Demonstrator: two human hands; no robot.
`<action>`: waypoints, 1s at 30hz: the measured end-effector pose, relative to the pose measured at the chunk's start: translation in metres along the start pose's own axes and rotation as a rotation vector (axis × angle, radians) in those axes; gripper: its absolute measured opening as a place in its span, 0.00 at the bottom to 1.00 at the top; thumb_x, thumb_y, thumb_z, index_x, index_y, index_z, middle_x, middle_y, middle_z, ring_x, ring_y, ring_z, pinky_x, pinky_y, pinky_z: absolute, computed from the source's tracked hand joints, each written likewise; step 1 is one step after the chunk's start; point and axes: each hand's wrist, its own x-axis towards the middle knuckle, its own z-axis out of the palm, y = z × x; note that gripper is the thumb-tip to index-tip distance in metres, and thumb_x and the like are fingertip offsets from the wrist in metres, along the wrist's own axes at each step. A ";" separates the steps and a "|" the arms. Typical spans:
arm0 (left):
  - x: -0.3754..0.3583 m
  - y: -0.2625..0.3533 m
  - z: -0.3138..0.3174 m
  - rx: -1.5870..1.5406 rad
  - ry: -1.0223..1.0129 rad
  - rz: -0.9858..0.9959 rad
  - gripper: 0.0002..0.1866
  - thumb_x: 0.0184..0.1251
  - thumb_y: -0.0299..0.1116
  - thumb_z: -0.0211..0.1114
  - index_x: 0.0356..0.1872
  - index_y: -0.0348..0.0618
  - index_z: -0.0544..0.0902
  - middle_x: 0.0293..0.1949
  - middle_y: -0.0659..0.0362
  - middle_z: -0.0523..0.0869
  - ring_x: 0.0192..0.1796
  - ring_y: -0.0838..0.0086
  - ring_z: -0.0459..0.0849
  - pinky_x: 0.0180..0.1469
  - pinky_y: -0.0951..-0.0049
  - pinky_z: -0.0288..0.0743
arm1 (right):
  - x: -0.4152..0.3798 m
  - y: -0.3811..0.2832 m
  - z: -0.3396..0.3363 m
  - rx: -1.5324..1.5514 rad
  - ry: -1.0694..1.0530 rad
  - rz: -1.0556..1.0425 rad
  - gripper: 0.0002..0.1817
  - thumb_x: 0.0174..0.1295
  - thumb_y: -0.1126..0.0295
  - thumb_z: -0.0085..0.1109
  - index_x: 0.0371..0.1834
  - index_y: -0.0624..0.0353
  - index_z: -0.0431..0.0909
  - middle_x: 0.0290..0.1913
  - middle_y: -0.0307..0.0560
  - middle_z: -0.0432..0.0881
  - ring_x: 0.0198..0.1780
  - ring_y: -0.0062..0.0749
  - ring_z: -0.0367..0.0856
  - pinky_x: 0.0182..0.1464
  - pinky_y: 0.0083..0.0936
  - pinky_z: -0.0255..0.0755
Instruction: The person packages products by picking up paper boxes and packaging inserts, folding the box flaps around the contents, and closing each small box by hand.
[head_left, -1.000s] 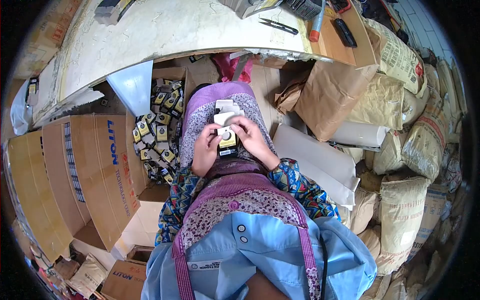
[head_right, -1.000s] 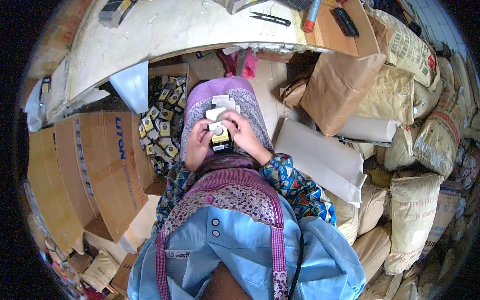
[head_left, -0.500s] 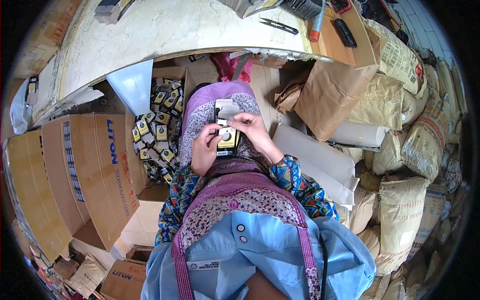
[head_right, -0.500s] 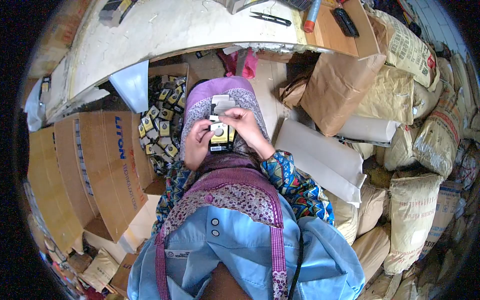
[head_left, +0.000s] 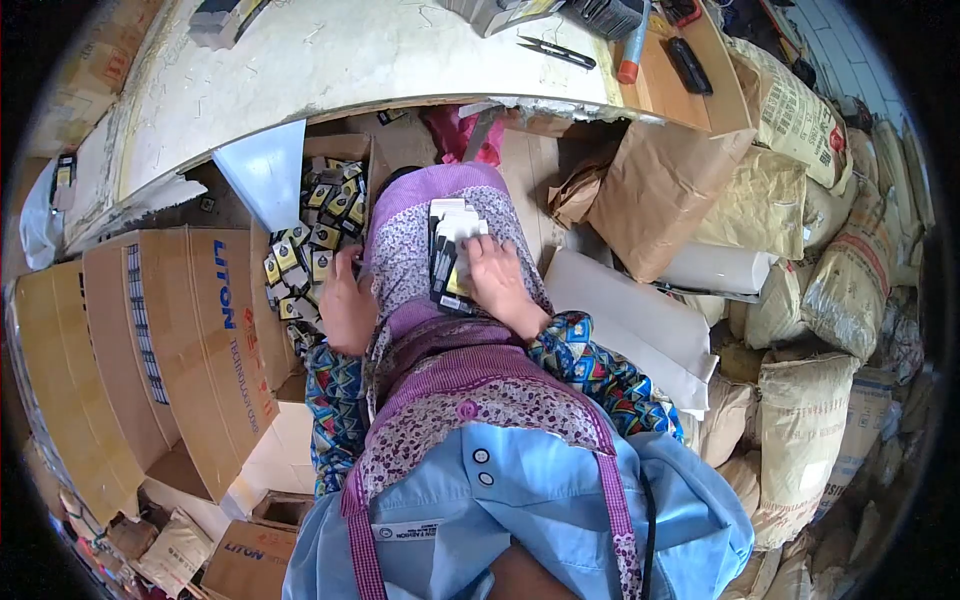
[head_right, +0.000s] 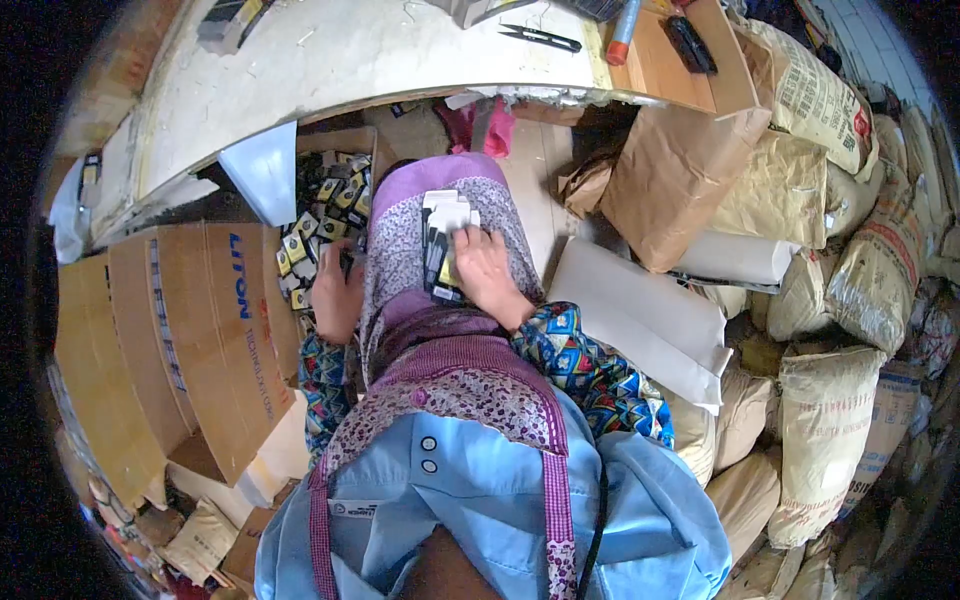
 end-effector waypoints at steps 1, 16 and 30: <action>0.000 -0.003 -0.001 0.158 0.159 0.121 0.11 0.57 0.24 0.62 0.42 0.37 0.77 0.40 0.49 0.82 0.43 0.56 0.82 0.44 0.68 0.75 | 0.000 0.001 0.005 -0.122 -0.044 -0.059 0.12 0.43 0.69 0.66 0.29 0.63 0.78 0.40 0.50 0.73 0.40 0.44 0.73 0.45 0.35 0.62; -0.006 0.015 0.069 -0.289 -0.130 0.136 0.18 0.65 0.27 0.55 0.55 0.37 0.69 0.35 0.44 0.83 0.39 0.57 0.83 0.40 0.66 0.75 | 0.010 -0.006 -0.015 1.118 0.034 0.273 0.08 0.60 0.76 0.58 0.42 0.61 0.73 0.38 0.39 0.77 0.39 0.19 0.75 0.43 0.16 0.69; -0.005 0.019 0.066 -0.957 -0.184 0.025 0.13 0.62 0.16 0.53 0.47 0.34 0.70 0.40 0.52 0.80 0.44 0.74 0.82 0.45 0.79 0.74 | 0.014 -0.004 -0.022 1.023 0.080 0.109 0.06 0.57 0.76 0.61 0.36 0.67 0.79 0.38 0.40 0.80 0.41 0.21 0.75 0.45 0.18 0.67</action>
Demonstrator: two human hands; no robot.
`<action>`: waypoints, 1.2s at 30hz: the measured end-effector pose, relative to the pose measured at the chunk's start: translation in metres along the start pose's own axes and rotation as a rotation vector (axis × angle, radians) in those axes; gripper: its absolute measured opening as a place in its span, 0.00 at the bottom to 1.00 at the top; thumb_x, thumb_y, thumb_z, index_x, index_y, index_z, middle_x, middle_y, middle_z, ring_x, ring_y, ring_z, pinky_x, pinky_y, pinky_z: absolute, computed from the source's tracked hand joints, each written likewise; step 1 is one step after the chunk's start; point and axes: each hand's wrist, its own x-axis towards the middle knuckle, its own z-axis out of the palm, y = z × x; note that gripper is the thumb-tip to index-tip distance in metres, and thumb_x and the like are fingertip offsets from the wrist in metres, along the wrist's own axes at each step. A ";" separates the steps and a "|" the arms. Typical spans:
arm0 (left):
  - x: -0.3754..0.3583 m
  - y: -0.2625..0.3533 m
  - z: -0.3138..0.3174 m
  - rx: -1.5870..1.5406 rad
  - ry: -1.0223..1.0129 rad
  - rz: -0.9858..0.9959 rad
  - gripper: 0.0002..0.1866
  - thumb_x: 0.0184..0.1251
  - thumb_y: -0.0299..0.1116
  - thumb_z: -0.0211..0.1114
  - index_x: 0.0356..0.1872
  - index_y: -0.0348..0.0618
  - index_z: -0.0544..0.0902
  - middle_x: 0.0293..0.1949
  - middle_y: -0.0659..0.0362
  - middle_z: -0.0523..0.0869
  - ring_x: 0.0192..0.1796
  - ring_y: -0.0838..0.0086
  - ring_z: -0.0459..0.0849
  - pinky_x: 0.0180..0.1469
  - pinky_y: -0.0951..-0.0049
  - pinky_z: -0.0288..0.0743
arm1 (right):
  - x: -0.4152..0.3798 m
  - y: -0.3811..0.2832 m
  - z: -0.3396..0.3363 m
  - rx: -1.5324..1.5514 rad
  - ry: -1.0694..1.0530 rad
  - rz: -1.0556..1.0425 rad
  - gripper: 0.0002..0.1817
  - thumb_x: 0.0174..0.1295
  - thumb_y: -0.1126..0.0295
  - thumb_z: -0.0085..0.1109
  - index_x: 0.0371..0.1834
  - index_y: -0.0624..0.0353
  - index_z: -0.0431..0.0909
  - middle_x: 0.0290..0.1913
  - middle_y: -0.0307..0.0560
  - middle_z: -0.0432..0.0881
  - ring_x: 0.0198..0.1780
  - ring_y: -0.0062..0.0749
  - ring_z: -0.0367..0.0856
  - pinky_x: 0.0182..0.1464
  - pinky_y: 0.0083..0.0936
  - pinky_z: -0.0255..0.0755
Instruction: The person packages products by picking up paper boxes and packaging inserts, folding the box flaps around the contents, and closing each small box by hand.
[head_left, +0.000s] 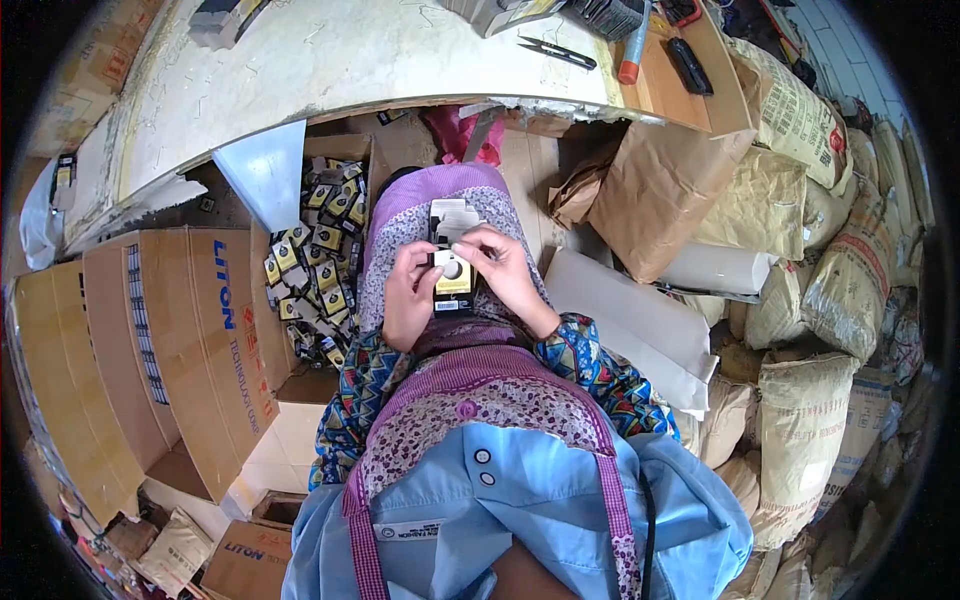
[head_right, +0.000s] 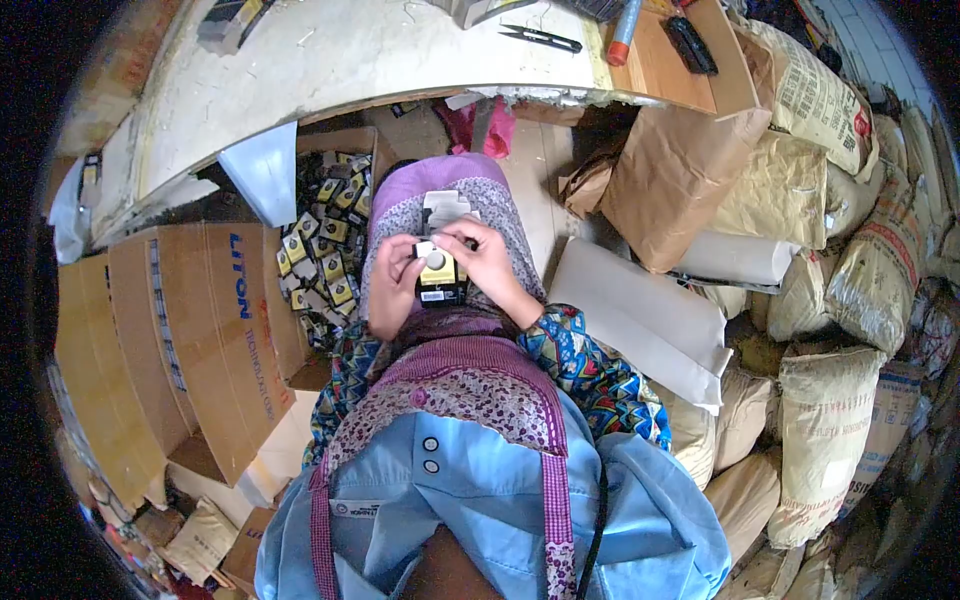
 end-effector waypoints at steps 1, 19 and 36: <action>-0.001 -0.001 0.000 0.018 -0.009 -0.005 0.13 0.61 0.16 0.53 0.47 0.34 0.70 0.40 0.52 0.80 0.44 0.74 0.82 0.45 0.78 0.74 | 0.001 0.001 0.001 0.046 0.020 0.116 0.07 0.57 0.75 0.62 0.36 0.66 0.79 0.34 0.37 0.80 0.38 0.17 0.74 0.41 0.16 0.67; -0.003 0.029 -0.043 0.576 0.114 0.058 0.11 0.58 0.20 0.57 0.43 0.37 0.74 0.36 0.52 0.82 0.36 0.66 0.84 0.35 0.72 0.78 | -0.007 0.009 0.000 -0.474 -0.104 0.111 0.14 0.53 0.70 0.64 0.41 0.63 0.77 0.39 0.44 0.79 0.39 0.31 0.77 0.42 0.25 0.69; 0.001 -0.003 0.000 0.628 0.039 0.049 0.25 0.56 0.31 0.65 0.55 0.38 0.69 0.40 0.41 0.81 0.40 0.48 0.81 0.41 0.61 0.75 | -0.006 0.000 -0.004 0.026 -0.179 0.228 0.08 0.60 0.74 0.58 0.41 0.62 0.76 0.34 0.38 0.79 0.39 0.18 0.74 0.44 0.19 0.68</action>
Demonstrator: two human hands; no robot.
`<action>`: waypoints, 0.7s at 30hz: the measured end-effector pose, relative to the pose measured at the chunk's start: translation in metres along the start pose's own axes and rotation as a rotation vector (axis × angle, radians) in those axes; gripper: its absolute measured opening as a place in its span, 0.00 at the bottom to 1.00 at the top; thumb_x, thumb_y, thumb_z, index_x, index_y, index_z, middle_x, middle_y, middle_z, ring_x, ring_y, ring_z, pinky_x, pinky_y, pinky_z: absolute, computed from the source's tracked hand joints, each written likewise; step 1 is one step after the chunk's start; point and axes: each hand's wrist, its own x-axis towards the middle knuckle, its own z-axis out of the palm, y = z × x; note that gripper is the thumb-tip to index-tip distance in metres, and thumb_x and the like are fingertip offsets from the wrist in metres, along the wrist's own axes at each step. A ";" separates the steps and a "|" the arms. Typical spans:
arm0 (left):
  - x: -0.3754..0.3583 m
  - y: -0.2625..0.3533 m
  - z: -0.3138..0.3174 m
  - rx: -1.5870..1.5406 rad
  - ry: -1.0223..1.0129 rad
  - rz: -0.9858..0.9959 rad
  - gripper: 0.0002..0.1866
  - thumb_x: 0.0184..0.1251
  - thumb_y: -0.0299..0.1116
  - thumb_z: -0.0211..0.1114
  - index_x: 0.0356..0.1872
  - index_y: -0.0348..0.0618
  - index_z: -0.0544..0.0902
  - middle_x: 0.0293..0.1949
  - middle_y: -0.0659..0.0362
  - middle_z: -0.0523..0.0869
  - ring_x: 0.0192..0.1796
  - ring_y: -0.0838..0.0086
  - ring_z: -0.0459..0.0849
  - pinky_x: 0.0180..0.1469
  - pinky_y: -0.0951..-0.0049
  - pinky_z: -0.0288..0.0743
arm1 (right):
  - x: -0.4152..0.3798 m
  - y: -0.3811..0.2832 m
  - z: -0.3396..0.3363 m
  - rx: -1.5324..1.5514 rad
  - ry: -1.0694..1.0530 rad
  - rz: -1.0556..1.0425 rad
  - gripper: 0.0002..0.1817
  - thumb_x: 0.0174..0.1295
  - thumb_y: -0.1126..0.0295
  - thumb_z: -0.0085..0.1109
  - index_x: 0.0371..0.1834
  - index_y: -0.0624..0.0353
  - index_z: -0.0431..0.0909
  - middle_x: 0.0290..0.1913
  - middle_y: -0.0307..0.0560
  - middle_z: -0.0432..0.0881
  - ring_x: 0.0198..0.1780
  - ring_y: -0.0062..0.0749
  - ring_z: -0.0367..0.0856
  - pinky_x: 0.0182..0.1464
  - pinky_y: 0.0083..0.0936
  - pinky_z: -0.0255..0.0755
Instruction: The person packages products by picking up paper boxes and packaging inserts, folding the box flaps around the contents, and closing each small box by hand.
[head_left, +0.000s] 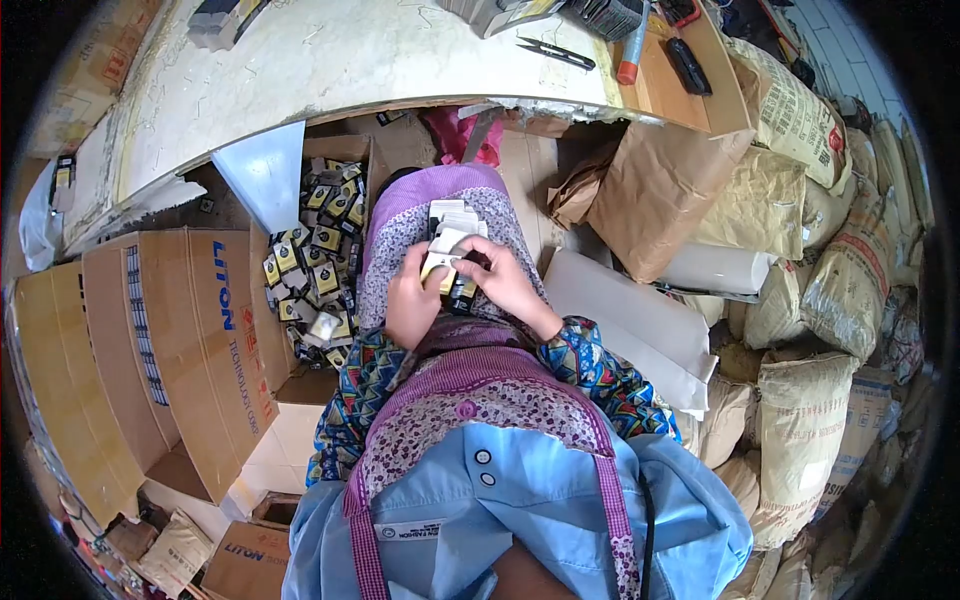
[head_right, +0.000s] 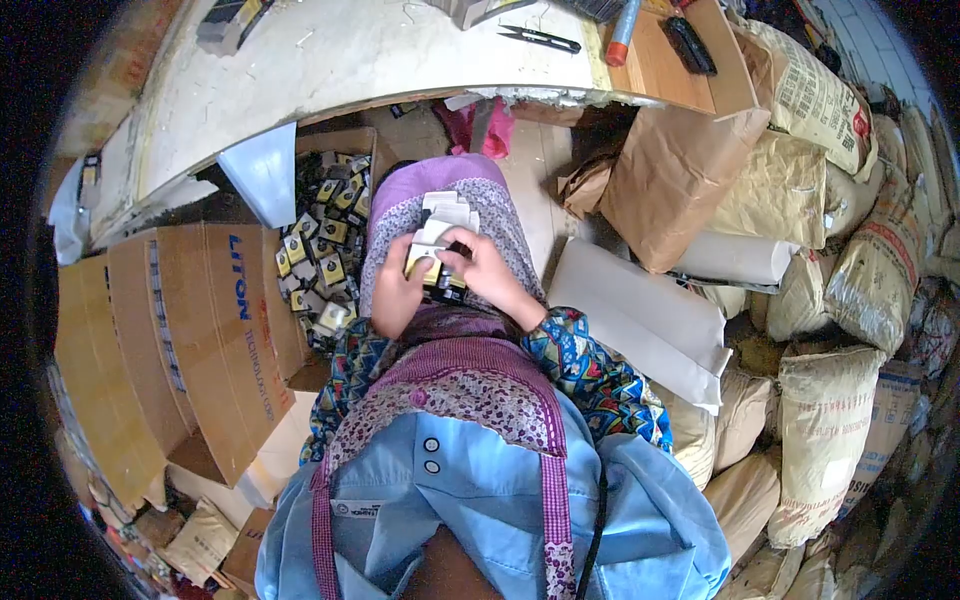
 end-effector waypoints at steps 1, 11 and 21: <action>0.000 -0.006 0.001 -0.076 0.011 0.039 0.23 0.59 0.28 0.62 0.55 0.39 0.68 0.37 0.42 0.82 0.39 0.49 0.82 0.40 0.63 0.75 | 0.001 0.003 0.001 -0.066 0.065 0.026 0.08 0.62 0.73 0.56 0.42 0.63 0.74 0.37 0.39 0.79 0.40 0.20 0.74 0.45 0.20 0.69; 0.000 0.005 -0.006 -0.674 -0.112 -0.101 0.14 0.62 0.18 0.55 0.49 0.35 0.70 0.42 0.53 0.80 0.45 0.75 0.80 0.48 0.79 0.72 | 0.001 -0.002 0.007 0.098 0.118 -0.120 0.13 0.65 0.73 0.51 0.51 0.62 0.71 0.40 0.41 0.76 0.45 0.23 0.72 0.49 0.21 0.66; -0.003 0.002 -0.007 -0.585 -0.117 -0.076 0.13 0.61 0.16 0.54 0.47 0.34 0.71 0.40 0.53 0.81 0.43 0.76 0.81 0.46 0.80 0.73 | 0.014 -0.002 0.007 0.314 0.259 0.029 0.05 0.57 0.73 0.63 0.31 0.65 0.81 0.27 0.32 0.80 0.29 0.13 0.72 0.32 0.14 0.67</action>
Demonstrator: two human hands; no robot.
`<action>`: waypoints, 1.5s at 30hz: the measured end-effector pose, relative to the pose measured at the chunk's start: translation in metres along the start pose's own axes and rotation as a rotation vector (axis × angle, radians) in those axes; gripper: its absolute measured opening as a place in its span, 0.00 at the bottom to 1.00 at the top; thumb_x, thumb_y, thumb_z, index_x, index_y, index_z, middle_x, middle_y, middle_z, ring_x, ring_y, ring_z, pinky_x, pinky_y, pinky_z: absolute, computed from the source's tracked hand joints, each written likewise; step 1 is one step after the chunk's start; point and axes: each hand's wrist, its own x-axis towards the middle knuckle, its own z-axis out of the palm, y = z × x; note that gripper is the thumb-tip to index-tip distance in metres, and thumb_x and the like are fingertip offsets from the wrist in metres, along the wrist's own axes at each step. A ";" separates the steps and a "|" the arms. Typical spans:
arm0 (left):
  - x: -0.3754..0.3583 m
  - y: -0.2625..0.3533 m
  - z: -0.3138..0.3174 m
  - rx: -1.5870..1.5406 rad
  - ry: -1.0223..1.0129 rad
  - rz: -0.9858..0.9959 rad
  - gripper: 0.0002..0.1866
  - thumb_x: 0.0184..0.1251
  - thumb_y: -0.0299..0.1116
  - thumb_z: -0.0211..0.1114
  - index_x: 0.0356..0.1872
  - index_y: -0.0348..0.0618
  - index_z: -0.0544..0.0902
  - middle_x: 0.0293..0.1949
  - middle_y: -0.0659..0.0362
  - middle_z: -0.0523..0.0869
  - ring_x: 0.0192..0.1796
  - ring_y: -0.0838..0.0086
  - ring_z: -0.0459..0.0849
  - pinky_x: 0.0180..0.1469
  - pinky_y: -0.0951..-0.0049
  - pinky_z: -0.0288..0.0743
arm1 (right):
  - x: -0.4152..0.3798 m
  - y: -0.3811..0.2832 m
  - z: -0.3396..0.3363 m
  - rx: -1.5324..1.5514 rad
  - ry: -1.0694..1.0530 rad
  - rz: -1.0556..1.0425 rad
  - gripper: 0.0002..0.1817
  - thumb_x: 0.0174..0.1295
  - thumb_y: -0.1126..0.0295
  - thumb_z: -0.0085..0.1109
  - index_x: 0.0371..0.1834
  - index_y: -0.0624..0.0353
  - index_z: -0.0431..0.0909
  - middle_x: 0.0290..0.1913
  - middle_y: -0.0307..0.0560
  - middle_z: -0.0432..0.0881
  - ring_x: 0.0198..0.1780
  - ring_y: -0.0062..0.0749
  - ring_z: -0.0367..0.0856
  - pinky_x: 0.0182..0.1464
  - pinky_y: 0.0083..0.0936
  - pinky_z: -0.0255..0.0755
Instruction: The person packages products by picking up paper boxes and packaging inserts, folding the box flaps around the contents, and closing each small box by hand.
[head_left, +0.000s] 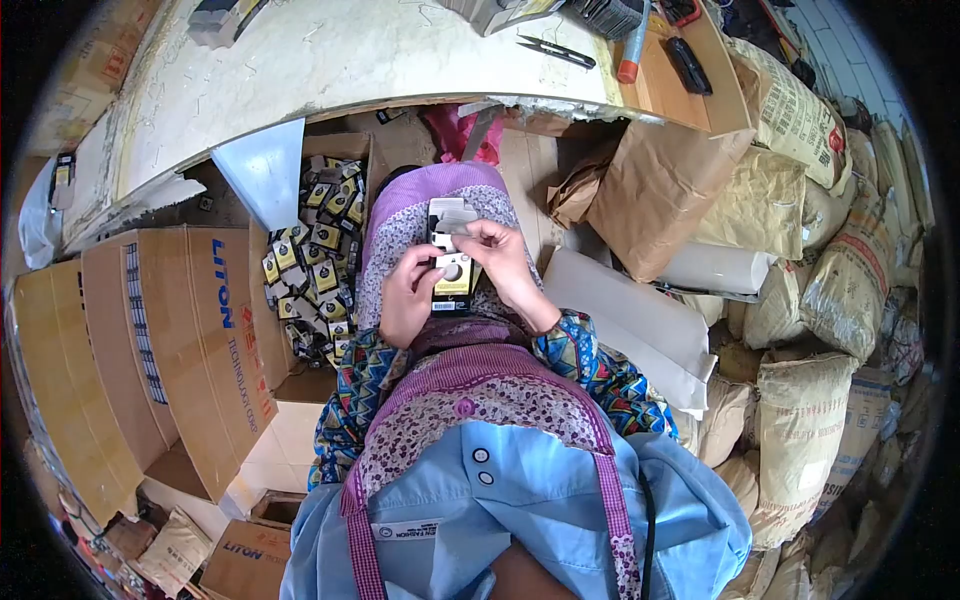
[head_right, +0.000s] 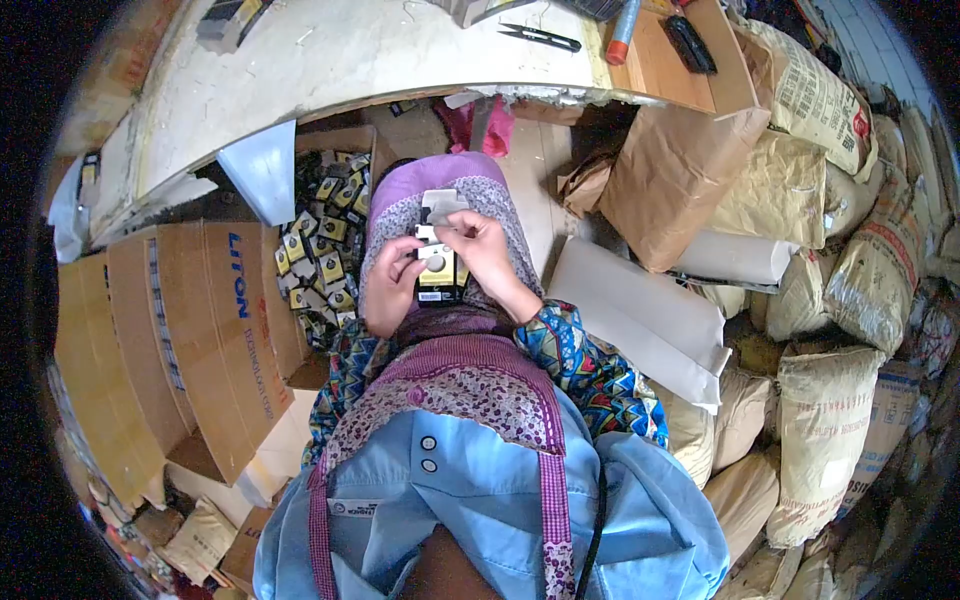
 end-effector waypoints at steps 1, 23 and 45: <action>0.000 -0.001 -0.001 0.001 0.003 0.001 0.13 0.61 0.16 0.54 0.47 0.34 0.71 0.40 0.53 0.81 0.43 0.76 0.81 0.46 0.80 0.73 | 0.000 -0.002 -0.003 0.000 -0.003 0.000 0.05 0.57 0.73 0.63 0.31 0.65 0.81 0.27 0.32 0.80 0.29 0.13 0.72 0.32 0.14 0.67; -0.003 -0.007 -0.038 0.824 0.150 0.414 0.19 0.54 0.30 0.66 0.48 0.38 0.78 0.50 0.46 0.78 0.50 0.53 0.78 0.51 0.61 0.72 | -0.018 -0.008 -0.006 -1.089 -0.004 -0.362 0.12 0.43 0.67 0.66 0.31 0.58 0.79 0.47 0.46 0.74 0.52 0.41 0.69 0.51 0.31 0.57; 0.002 0.000 0.004 -0.056 0.003 0.034 0.14 0.63 0.17 0.54 0.50 0.35 0.70 0.40 0.54 0.80 0.43 0.77 0.80 0.45 0.80 0.73 | -0.011 -0.004 -0.002 -0.162 -0.040 -0.249 0.08 0.60 0.78 0.54 0.42 0.64 0.76 0.40 0.42 0.77 0.45 0.23 0.73 0.51 0.20 0.66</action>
